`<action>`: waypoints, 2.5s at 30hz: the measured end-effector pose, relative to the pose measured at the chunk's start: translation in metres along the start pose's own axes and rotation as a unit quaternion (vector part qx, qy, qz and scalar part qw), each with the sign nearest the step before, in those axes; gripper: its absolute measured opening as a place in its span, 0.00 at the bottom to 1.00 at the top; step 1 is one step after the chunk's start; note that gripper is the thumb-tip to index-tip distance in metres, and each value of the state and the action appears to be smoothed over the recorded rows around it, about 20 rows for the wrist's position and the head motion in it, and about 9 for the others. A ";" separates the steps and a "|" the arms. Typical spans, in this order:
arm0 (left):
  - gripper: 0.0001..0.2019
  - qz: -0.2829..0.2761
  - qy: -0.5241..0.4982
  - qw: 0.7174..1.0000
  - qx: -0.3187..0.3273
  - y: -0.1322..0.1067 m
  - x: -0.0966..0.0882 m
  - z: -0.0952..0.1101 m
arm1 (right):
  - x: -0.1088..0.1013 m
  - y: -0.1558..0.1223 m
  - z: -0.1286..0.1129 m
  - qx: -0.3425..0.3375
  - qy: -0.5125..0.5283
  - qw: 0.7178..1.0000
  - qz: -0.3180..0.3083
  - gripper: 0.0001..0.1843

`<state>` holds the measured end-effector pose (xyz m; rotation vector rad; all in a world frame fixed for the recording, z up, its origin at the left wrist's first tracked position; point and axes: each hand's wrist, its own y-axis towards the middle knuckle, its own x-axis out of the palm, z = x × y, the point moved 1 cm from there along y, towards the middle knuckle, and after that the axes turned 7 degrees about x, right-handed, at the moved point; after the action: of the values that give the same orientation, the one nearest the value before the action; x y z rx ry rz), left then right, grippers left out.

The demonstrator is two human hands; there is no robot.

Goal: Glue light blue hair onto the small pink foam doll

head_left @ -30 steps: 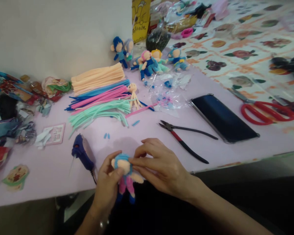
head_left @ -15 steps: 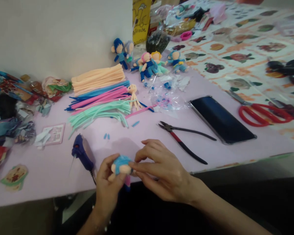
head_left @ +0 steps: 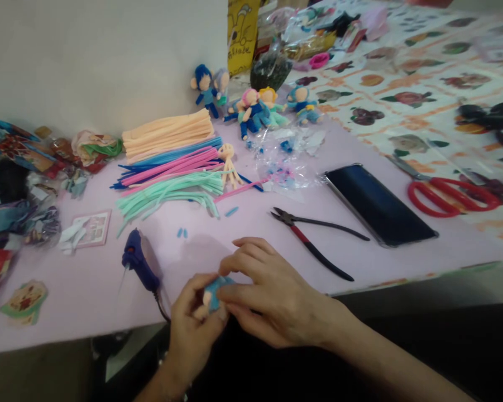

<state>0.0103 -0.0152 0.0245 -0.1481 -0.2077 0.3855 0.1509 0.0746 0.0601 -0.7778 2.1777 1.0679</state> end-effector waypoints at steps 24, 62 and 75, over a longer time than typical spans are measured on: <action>0.22 0.027 -0.258 0.943 -0.209 0.025 -0.008 -0.010 | 0.001 -0.020 0.043 0.300 -0.008 0.953 0.026 0.19; 0.23 0.017 -0.250 0.958 -0.139 0.017 -0.031 -0.013 | 0.058 0.103 0.057 0.130 -0.219 0.933 -0.253 0.12; 0.24 -0.020 -0.165 0.984 -0.063 0.011 -0.035 -0.015 | 0.040 0.097 0.039 0.133 -0.106 0.969 -0.181 0.08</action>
<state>-0.0217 -0.0202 0.0021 -0.2041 -0.5613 0.3562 0.0649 0.1463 0.0585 -0.8520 1.8553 0.6273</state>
